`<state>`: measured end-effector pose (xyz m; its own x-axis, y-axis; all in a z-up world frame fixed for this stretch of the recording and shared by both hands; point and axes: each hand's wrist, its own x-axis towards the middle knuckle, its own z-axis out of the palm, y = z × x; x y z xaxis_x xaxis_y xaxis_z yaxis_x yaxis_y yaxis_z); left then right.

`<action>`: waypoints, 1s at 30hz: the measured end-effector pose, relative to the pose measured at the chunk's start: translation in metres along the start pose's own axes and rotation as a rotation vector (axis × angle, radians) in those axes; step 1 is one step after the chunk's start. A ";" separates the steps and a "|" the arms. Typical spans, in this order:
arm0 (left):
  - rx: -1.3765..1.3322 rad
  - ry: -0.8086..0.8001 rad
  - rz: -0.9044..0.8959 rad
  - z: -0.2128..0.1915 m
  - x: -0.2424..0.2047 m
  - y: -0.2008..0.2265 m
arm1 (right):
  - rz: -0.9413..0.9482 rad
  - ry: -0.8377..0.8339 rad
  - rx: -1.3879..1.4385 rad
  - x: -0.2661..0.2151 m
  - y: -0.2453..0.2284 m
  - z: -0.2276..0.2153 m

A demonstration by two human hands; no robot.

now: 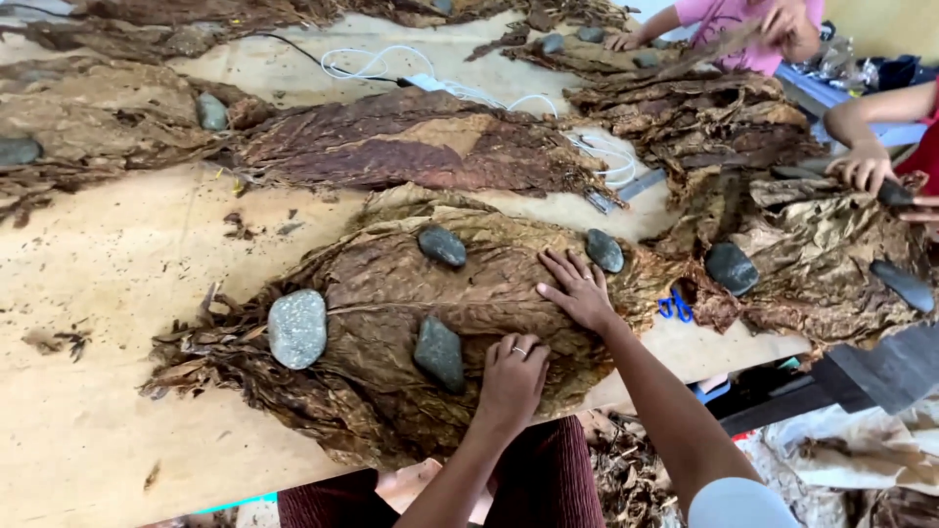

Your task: The person presses and smooths large dried leaves on a wooden table using smooth stones. They repeatedly lift, reposition, and press sections of the leaves while other workers perform similar actions nearby.

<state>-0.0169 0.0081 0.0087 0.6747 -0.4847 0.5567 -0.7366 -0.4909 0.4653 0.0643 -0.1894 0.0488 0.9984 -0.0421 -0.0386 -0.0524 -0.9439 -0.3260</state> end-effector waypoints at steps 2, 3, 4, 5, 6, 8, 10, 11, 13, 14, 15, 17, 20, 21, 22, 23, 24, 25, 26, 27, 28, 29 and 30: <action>-0.028 0.021 -0.007 -0.003 -0.001 0.001 | 0.000 0.007 -0.014 0.000 0.000 0.002; -0.051 0.034 -0.009 -0.003 0.000 0.001 | 0.004 0.018 -0.020 0.001 0.000 0.003; -0.053 0.035 -0.012 -0.003 0.000 0.000 | 0.004 0.015 -0.022 0.002 0.000 0.003; -0.071 0.050 -0.022 -0.001 0.001 0.000 | 0.007 0.016 -0.029 0.003 0.000 0.003; -0.090 0.060 -0.032 0.000 0.001 -0.001 | 0.013 0.016 -0.032 0.003 0.000 0.004; -0.092 -0.006 -0.062 -0.003 0.001 0.000 | 0.013 0.013 -0.033 0.002 0.000 0.005; -0.097 -0.067 -0.096 -0.009 0.000 0.003 | 0.012 0.008 -0.041 0.004 0.005 0.011; -0.093 -0.108 -0.097 -0.014 -0.001 0.006 | 0.009 0.022 -0.066 0.005 0.012 0.016; -0.071 -0.133 -0.090 -0.018 0.004 0.004 | -0.012 0.055 -0.090 0.014 0.015 0.015; -0.141 -0.148 -0.105 -0.017 0.004 0.003 | -0.001 0.046 -0.085 0.014 0.014 0.015; -0.212 -0.165 -0.121 -0.015 0.005 0.002 | 0.010 0.037 -0.080 0.013 0.014 0.015; -0.209 -0.111 -0.110 -0.015 0.007 -0.002 | 0.006 0.041 -0.069 0.016 0.009 0.012; -0.242 -0.049 -0.118 -0.016 0.006 -0.003 | 0.004 0.036 -0.065 0.013 0.010 0.014; -0.261 -0.026 -0.127 -0.017 0.006 -0.002 | -0.010 0.045 -0.071 0.013 0.010 0.014; -0.264 -0.022 -0.127 -0.018 0.005 -0.003 | -0.011 0.045 -0.077 0.013 0.012 0.016; -0.302 -0.051 -0.141 -0.020 0.005 -0.003 | -0.011 0.045 -0.074 0.013 0.014 0.017; -0.335 -0.075 -0.153 -0.022 0.007 -0.004 | -0.016 0.048 -0.071 0.016 0.015 0.017; -0.334 -0.065 -0.152 -0.021 0.008 -0.005 | -0.023 0.052 -0.076 0.016 0.013 0.016; -0.342 -0.055 -0.154 -0.020 0.007 -0.005 | -0.007 0.049 -0.069 0.015 0.012 0.016; -0.350 -0.044 -0.157 -0.019 0.006 -0.005 | 0.009 0.046 -0.062 0.014 0.011 0.015; -0.351 -0.044 -0.161 -0.017 0.005 -0.006 | 0.008 0.043 -0.062 0.012 0.009 0.015; -0.355 -0.021 -0.154 -0.015 0.004 -0.005 | 0.014 0.034 -0.060 0.010 0.007 0.014; -0.352 0.003 -0.138 -0.013 0.004 -0.007 | 0.018 0.034 -0.053 0.010 0.006 0.014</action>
<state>-0.0101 0.0192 0.0168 0.7692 -0.4291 0.4735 -0.6100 -0.2724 0.7441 0.0734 -0.1908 0.0337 0.9975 -0.0696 -0.0111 -0.0700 -0.9590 -0.2747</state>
